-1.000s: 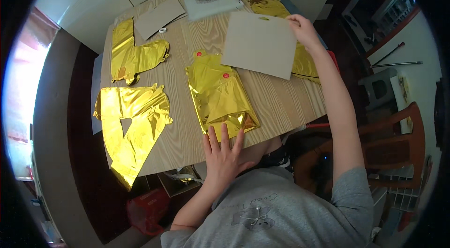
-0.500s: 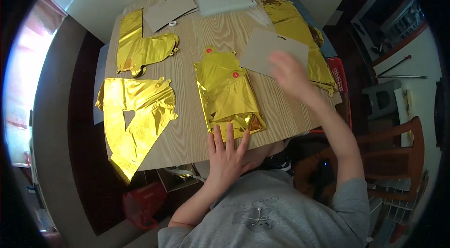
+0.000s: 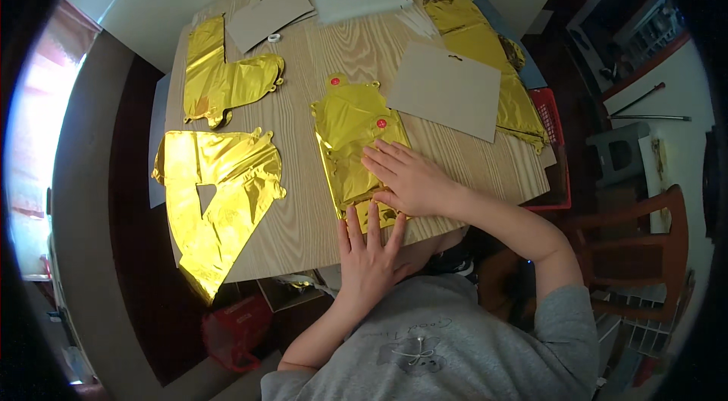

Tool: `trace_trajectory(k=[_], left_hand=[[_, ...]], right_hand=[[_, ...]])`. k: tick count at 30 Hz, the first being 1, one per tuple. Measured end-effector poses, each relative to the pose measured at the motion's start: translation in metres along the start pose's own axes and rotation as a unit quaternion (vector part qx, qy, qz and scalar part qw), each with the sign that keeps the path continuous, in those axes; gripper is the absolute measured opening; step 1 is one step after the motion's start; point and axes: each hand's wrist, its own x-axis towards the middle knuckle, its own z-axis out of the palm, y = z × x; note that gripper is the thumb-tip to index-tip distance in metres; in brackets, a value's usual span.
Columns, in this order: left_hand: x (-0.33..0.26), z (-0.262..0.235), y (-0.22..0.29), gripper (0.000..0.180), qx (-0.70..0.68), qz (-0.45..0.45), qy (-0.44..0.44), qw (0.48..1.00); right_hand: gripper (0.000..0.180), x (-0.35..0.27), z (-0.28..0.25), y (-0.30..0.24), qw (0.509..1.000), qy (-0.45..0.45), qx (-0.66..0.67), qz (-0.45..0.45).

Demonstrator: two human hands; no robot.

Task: Fold and organize gold foil packaging sheets on a table.

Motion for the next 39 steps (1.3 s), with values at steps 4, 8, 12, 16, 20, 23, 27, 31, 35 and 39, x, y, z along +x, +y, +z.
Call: trace_trajectory(k=[4, 8, 12, 16, 20, 23, 27, 31, 35, 39], left_hand=[[0.0, -0.001, 0.0, 0.101, -0.002, -0.001, -0.004, 1.0], [0.0, -0.002, 0.001, 0.099, -0.003, -0.004, -0.008, 1.0], [0.0, -0.002, -0.001, 0.096, 0.008, 0.007, -0.007, 1.0], [-0.001, -0.009, -0.012, 0.093, -0.029, 0.022, -0.004, 0.999], [-0.001, -0.005, -0.038, 0.092, -0.081, 0.0, -0.004, 0.997], [-0.003, -0.013, -0.042, 0.087, 0.005, -0.003, 0.011, 1.0], [-0.004, -0.017, -0.042, 0.096, 0.017, -0.01, -0.026, 0.999], [-0.005, -0.017, -0.043, 0.097, 0.012, -0.006, -0.025, 1.0], [-0.006, -0.015, -0.044, 0.097, 0.018, -0.005, -0.026, 0.999], [-0.005, -0.016, -0.043, 0.097, 0.016, -0.012, -0.062, 0.998]], right_hand=[[0.071, -0.002, -0.001, -0.003, 0.999, -0.009, -0.041, 0.034], [0.075, -0.001, -0.003, -0.004, 0.997, -0.016, -0.055, 0.06], [0.078, -0.001, -0.005, -0.004, 0.996, -0.015, -0.066, 0.066], [0.079, -0.001, -0.003, -0.006, 0.995, -0.015, -0.068, 0.072], [0.081, -0.002, 0.0, -0.004, 0.994, -0.009, -0.081, 0.072], [0.082, -0.003, 0.001, -0.003, 0.994, -0.01, -0.084, 0.069], [0.08, -0.002, -0.001, 0.0, 0.996, 0.002, -0.076, 0.056], [0.072, 0.005, -0.017, -0.006, 0.993, -0.012, -0.078, 0.089], [0.057, 0.04, -0.012, -0.018, 0.999, 0.034, -0.006, -0.03], [0.047, 0.054, 0.009, -0.034, 0.995, 0.035, 0.002, -0.091]])
